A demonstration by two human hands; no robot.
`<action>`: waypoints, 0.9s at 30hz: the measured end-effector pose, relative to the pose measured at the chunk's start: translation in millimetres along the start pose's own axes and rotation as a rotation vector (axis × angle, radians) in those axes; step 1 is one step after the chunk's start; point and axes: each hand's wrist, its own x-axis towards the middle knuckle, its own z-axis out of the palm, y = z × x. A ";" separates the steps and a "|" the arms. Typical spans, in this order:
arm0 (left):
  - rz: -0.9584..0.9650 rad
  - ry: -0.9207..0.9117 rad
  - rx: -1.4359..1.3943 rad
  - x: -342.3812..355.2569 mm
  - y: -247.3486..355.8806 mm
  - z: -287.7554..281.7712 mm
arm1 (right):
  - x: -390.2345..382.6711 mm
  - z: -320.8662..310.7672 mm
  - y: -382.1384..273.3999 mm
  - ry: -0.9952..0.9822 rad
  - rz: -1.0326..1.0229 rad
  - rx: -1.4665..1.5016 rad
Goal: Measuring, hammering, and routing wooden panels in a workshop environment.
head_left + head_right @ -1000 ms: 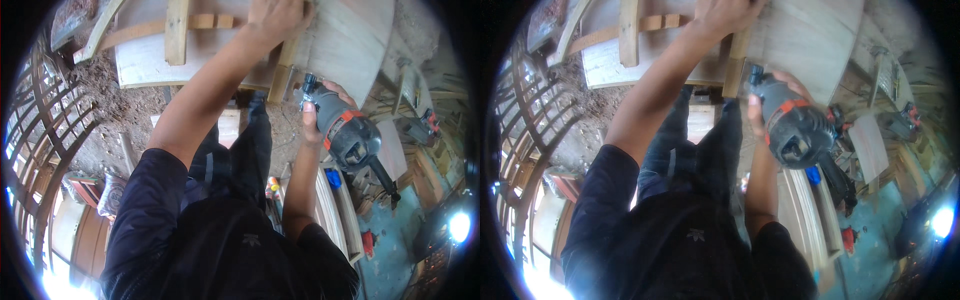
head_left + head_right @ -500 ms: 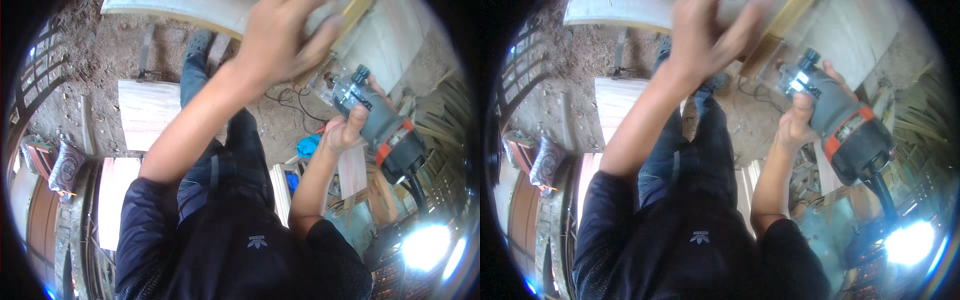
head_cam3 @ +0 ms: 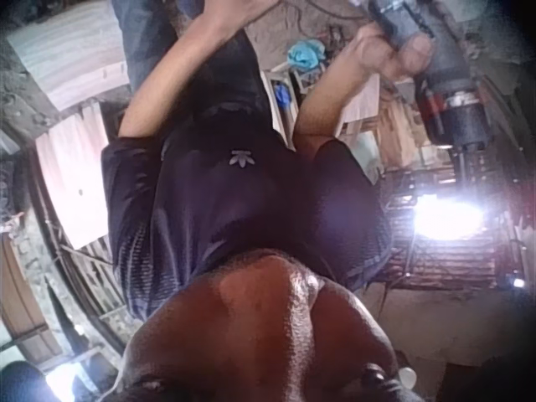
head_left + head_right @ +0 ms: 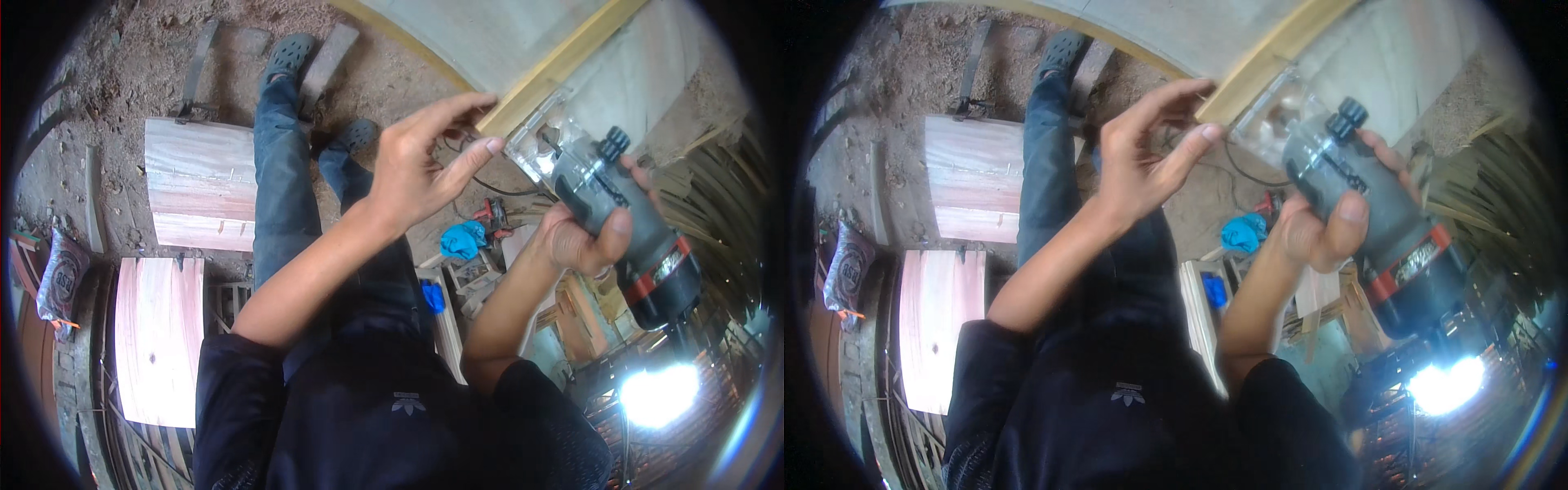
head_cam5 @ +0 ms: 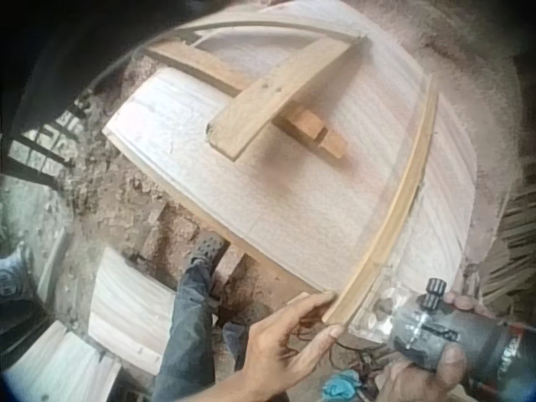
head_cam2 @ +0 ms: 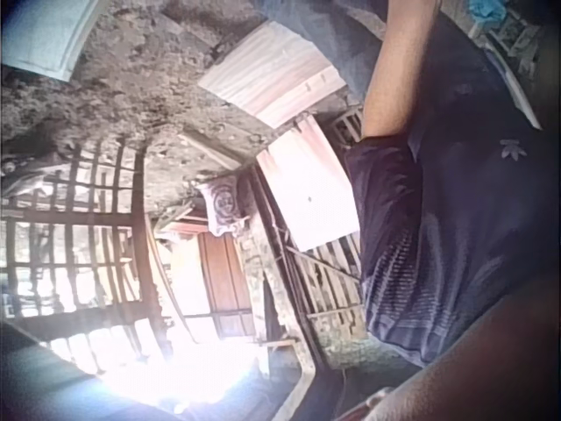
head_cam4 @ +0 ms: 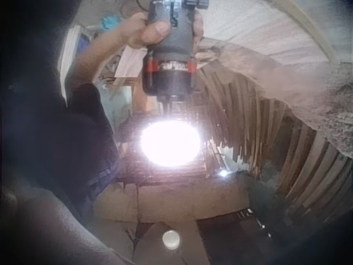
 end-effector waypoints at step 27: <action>0.670 -0.315 1.000 196.9 26.2 123.6 | -27.3 -23.4 -10.0 -0.080 -0.052 -0.081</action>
